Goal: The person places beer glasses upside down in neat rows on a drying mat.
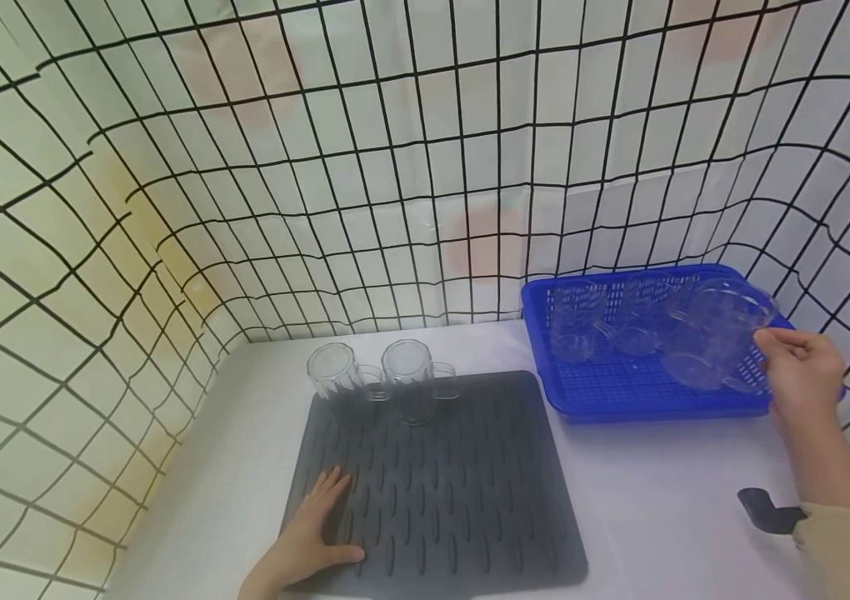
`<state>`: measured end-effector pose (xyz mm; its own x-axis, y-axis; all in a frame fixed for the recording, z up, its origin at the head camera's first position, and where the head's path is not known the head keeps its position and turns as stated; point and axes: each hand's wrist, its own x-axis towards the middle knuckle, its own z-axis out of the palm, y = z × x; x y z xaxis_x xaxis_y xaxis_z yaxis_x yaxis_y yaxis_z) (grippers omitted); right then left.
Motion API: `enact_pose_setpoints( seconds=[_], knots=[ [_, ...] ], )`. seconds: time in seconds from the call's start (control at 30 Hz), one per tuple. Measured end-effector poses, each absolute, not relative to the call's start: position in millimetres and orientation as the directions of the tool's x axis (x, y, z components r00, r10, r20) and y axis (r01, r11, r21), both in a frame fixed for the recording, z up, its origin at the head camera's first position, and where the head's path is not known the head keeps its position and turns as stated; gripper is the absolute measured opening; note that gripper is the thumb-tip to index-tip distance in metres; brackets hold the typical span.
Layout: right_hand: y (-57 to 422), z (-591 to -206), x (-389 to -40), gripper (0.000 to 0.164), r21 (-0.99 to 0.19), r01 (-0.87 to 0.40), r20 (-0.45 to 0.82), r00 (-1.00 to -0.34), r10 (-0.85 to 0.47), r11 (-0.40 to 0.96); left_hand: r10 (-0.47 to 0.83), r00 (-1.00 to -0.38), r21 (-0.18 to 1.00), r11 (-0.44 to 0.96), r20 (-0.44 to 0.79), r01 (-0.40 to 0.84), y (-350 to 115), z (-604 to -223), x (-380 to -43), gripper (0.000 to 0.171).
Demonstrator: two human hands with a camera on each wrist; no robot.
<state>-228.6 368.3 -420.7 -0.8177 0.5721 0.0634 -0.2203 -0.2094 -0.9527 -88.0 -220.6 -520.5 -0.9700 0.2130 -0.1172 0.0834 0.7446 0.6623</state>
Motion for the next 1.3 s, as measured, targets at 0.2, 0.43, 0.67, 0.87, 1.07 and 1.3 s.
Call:
enact_pose_setpoints(
  seconds=[0.2,0.43,0.67,0.87,1.07,1.3],
  knots=[
    [354.4,-409.7,-218.3,0.011,-0.942,-0.231,0.080,-0.857,0.508,-0.242,0.212,-0.970,0.661,0.746,-0.120,0.081,-220.2,-520.7,-88.2,0.111],
    [335.4,-398.1,-208.5,0.009,-0.926,-0.271,0.126,-0.878,0.462,-0.261,0.208,-0.970,0.657,0.750,-0.124,0.077,-220.3,-521.5,-87.9,0.110],
    [318.1,-386.9,-199.7,0.013,-0.887,-0.331,0.203,-0.906,0.371,-0.322,0.208,-0.971,0.655,0.751,-0.121,0.080,-220.6,-521.8,-88.2,0.111],
    [301.3,-376.1,-191.6,0.011,-0.858,-0.347,0.238,-0.922,0.306,-0.379,0.214,-0.970,0.658,0.748,-0.112,0.089,-221.1,-522.8,-89.0,0.111],
    [286.6,-371.1,-186.7,0.011,-0.854,-0.363,0.291,-0.927,0.235,-0.373,0.215,-0.970,0.660,0.746,-0.110,0.091,-221.1,-523.1,-89.4,0.111],
    [271.1,-367.9,-186.5,0.012,-0.829,-0.355,0.320,-0.935,0.152,-0.432,0.219,-0.969,0.662,0.744,-0.111,0.092,-221.4,-522.3,-89.6,0.110]
  ],
)
